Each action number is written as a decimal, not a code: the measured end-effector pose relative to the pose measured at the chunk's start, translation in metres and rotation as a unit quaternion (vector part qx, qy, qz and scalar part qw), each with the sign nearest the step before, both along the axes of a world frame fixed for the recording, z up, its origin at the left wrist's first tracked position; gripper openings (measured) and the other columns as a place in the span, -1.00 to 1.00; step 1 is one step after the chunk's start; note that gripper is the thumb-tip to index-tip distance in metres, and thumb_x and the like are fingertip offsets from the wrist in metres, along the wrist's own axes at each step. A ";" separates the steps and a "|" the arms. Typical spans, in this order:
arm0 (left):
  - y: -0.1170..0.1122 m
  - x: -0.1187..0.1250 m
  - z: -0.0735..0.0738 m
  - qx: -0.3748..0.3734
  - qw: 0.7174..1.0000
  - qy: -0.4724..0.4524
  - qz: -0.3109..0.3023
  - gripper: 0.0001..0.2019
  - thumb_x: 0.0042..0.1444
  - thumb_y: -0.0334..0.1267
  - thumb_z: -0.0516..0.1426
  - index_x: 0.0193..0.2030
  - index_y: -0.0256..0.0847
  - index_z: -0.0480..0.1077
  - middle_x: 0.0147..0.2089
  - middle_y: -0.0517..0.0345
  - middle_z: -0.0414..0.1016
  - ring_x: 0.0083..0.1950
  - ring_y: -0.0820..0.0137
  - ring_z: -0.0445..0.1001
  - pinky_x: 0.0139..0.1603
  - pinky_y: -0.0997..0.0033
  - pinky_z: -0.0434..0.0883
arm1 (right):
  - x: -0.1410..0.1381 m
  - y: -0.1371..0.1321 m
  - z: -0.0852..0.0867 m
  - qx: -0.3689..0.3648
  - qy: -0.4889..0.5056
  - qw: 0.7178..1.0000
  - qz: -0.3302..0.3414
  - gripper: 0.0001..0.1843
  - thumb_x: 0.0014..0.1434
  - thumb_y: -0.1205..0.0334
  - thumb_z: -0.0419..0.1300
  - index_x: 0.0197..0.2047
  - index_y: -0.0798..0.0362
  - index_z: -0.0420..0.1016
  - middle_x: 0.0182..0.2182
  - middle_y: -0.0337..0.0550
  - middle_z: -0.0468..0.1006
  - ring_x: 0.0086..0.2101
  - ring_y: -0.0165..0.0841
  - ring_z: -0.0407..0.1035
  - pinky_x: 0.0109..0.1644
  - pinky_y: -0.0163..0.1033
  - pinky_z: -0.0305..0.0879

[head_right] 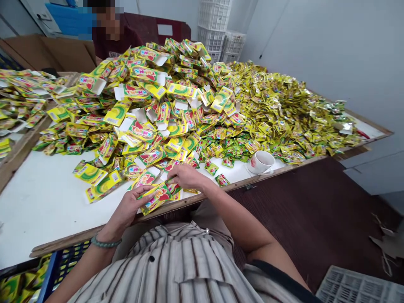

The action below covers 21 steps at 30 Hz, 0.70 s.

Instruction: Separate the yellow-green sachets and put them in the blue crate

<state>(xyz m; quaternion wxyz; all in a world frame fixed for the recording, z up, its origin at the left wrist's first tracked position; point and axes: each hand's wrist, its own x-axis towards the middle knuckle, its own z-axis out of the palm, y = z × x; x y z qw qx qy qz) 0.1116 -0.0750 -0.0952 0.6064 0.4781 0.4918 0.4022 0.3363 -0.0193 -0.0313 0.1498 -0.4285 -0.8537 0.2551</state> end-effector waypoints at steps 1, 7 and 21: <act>0.000 0.000 0.000 -0.016 1.000 -0.015 0.013 -0.49 -0.24 0.02 0.40 -0.16 -0.24 0.56 -0.13 0.06 0.62 -0.17 0.26 0.54 -0.09 0.31 0.46 | 0.004 0.000 0.001 -0.005 0.011 1.000 -0.027 -0.85 0.14 0.35 0.25 -0.19 0.08 0.61 -0.39 -0.21 0.59 -0.35 -0.41 0.40 -0.24 -0.36 0.21; -0.001 -0.004 -0.003 -0.064 0.993 -0.067 0.072 -0.46 -0.38 -0.05 0.46 -0.23 -0.29 0.55 -0.27 0.09 0.62 -0.31 0.35 0.52 -0.24 0.40 0.45 | 0.042 -0.019 -0.023 0.038 -0.130 0.965 -0.225 -0.76 0.07 0.14 0.36 -0.28 0.14 0.53 -0.33 -0.05 0.53 -0.30 -0.30 0.37 -0.21 -0.28 0.20; -0.003 -0.009 -0.004 -0.013 0.996 0.012 0.092 -0.39 -0.35 0.05 0.43 -0.15 -0.30 0.55 -0.13 0.01 0.62 -0.10 0.18 0.54 -0.05 0.25 0.45 | 0.015 -0.035 -0.024 -0.072 0.247 0.946 -0.197 -0.73 0.16 -0.01 0.18 -0.32 0.05 0.42 -0.44 -0.26 0.42 -0.43 -0.40 0.26 -0.34 -0.32 0.16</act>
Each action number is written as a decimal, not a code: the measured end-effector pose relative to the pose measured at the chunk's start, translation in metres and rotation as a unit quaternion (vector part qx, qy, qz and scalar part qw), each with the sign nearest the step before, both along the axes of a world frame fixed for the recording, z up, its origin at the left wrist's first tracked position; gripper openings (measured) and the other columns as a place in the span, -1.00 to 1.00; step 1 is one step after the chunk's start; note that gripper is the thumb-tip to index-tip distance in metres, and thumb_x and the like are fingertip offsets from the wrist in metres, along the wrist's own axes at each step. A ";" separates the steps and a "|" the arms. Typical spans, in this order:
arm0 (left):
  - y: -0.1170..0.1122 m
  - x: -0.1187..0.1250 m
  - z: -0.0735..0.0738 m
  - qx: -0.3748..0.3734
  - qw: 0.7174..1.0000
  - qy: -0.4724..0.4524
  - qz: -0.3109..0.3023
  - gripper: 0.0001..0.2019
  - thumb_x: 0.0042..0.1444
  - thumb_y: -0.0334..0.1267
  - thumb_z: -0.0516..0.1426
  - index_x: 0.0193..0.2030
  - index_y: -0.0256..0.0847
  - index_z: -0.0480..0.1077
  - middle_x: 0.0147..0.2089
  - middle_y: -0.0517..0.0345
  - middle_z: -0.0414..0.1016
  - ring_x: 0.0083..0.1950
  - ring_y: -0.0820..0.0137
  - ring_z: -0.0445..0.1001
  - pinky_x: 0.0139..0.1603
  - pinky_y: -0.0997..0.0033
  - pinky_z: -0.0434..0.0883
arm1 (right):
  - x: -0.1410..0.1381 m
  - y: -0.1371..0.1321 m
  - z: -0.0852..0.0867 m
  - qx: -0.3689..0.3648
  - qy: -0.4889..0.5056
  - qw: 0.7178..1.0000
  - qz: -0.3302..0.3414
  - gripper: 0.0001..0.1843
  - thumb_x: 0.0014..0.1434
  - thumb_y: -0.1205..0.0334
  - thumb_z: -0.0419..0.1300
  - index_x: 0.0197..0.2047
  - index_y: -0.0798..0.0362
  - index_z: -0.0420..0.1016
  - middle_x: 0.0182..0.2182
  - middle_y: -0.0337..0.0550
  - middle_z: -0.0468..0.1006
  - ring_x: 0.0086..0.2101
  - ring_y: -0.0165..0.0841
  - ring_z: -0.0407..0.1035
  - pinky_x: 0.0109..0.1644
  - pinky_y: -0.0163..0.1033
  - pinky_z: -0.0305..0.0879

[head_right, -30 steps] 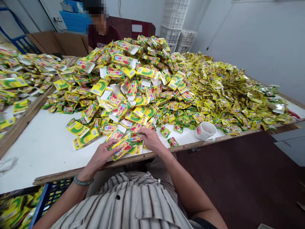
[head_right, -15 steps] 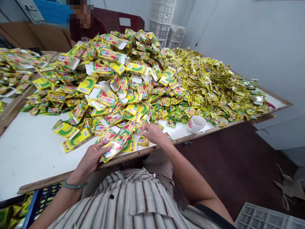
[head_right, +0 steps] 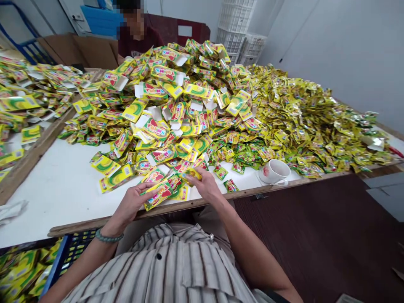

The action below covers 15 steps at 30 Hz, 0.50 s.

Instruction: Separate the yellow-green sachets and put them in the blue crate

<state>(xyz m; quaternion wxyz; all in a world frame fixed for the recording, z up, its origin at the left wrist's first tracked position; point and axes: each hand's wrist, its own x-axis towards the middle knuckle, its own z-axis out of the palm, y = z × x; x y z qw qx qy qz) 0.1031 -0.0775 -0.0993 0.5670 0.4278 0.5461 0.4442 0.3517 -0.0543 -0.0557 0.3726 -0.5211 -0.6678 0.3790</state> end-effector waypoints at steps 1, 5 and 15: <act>-0.001 0.000 0.001 0.003 1.000 -0.001 -0.003 -0.40 -0.32 0.05 0.42 -0.14 -0.29 0.55 -0.11 0.01 0.61 -0.10 0.19 0.54 -0.03 0.25 0.45 | -0.007 0.002 0.004 0.007 -0.012 0.999 0.028 -0.75 0.15 0.03 0.19 -0.35 0.05 0.43 -0.45 -0.27 0.42 -0.43 -0.41 0.25 -0.33 -0.33 0.15; -0.005 -0.004 0.005 0.014 1.000 -0.006 -0.018 -0.45 -0.21 0.05 0.39 -0.12 -0.28 0.55 -0.08 0.02 0.61 -0.08 0.20 0.53 0.01 0.25 0.44 | -0.023 0.015 0.012 0.009 -0.117 0.984 0.133 -0.81 0.05 0.18 0.27 -0.51 0.06 0.43 -0.56 -0.33 0.36 -0.46 -0.44 0.20 -0.35 -0.34 0.07; -0.001 -0.009 0.006 0.084 0.992 0.048 -0.078 -0.54 -0.12 0.02 0.35 -0.13 -0.24 0.58 -0.06 0.01 0.61 0.03 0.13 0.49 0.13 0.20 0.37 | -0.043 0.033 0.016 0.006 -0.192 0.976 0.103 -0.72 -0.24 0.36 0.41 -0.55 0.05 0.34 -0.64 -0.45 0.21 -0.52 -0.49 0.09 -0.45 -0.35 -0.06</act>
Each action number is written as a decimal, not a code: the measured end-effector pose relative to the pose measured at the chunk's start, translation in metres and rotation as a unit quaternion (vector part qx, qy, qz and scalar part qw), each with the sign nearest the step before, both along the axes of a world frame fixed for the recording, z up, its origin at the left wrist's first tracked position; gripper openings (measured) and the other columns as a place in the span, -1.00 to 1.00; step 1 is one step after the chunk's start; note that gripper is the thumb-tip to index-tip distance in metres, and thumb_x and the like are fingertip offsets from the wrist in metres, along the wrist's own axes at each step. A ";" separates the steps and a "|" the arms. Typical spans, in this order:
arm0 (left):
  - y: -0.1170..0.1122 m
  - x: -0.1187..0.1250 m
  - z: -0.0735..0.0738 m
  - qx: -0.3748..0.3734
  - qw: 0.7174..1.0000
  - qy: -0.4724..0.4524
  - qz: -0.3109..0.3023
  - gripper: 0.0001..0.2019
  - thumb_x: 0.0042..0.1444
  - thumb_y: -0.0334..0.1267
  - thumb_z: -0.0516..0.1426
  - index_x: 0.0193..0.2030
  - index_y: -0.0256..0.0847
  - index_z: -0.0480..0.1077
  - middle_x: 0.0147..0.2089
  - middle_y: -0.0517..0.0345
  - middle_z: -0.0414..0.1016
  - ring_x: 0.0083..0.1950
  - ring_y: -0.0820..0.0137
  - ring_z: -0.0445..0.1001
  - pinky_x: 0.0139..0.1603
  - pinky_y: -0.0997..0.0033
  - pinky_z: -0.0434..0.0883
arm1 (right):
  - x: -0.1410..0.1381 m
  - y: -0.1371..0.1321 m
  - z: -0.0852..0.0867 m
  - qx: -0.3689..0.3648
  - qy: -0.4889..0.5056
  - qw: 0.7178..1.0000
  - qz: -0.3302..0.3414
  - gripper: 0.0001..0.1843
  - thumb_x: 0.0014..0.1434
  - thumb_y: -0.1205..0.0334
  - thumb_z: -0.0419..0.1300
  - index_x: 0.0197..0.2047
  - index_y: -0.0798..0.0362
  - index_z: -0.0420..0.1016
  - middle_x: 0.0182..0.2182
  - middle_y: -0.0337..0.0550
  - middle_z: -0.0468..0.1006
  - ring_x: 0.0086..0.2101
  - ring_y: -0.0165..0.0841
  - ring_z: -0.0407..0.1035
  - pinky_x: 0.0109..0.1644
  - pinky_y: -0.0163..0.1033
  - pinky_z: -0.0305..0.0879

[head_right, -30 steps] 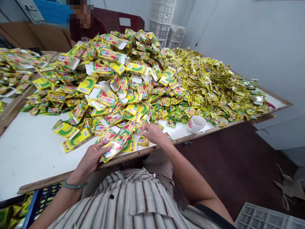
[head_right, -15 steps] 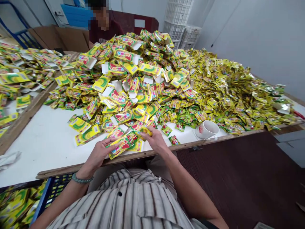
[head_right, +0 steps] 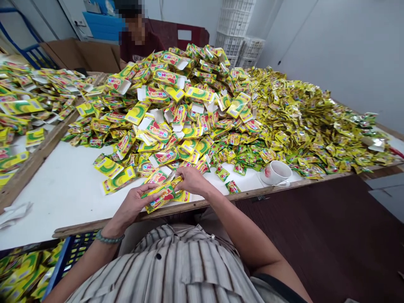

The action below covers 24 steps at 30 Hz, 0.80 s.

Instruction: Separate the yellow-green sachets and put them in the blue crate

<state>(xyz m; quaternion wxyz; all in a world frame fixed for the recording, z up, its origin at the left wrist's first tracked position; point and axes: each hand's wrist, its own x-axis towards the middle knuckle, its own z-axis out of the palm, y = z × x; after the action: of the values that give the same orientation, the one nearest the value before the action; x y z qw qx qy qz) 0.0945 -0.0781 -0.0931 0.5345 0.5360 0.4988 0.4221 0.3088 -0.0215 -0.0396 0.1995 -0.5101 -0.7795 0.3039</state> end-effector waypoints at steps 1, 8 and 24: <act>0.001 0.001 0.000 -0.005 1.000 -0.015 -0.006 -0.54 -0.12 0.02 0.36 -0.12 -0.24 0.58 -0.06 0.01 0.61 0.02 0.15 0.50 0.13 0.21 0.37 | -0.001 -0.002 -0.002 -0.005 0.022 1.000 -0.002 -0.75 -0.22 0.38 0.38 -0.49 0.05 0.37 -0.63 -0.45 0.23 -0.53 -0.50 0.09 -0.45 -0.36 -0.04; 0.000 0.009 -0.007 -0.086 0.977 -0.188 0.052 -0.49 -0.24 -0.08 0.43 -0.12 -0.24 0.53 -0.01 0.04 0.60 -0.09 0.24 0.56 0.01 0.25 0.47 | 0.002 -0.019 -0.008 0.024 0.233 0.968 -0.086 -0.76 -0.01 0.15 0.30 -0.24 0.02 0.45 -0.36 -0.19 0.52 -0.35 -0.37 0.39 -0.26 -0.26 0.36; -0.006 0.012 0.000 -0.139 0.966 -0.203 0.075 -0.58 -0.30 -0.14 0.44 -0.27 -0.25 0.52 -0.33 0.20 0.62 -0.35 0.36 0.55 -0.22 0.40 0.46 | -0.024 -0.049 -0.008 -0.143 0.250 0.958 -0.020 -0.63 0.08 0.23 0.11 -0.01 -0.04 0.25 -0.57 -0.43 0.39 -0.58 -0.47 0.17 -0.46 -0.36 0.05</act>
<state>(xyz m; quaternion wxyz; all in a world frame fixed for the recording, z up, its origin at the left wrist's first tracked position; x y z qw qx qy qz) 0.1065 -0.0839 -0.0928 0.6609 0.3206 0.4721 0.4874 0.2844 -0.0702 -0.0476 0.3189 -0.4570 -0.6428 0.5256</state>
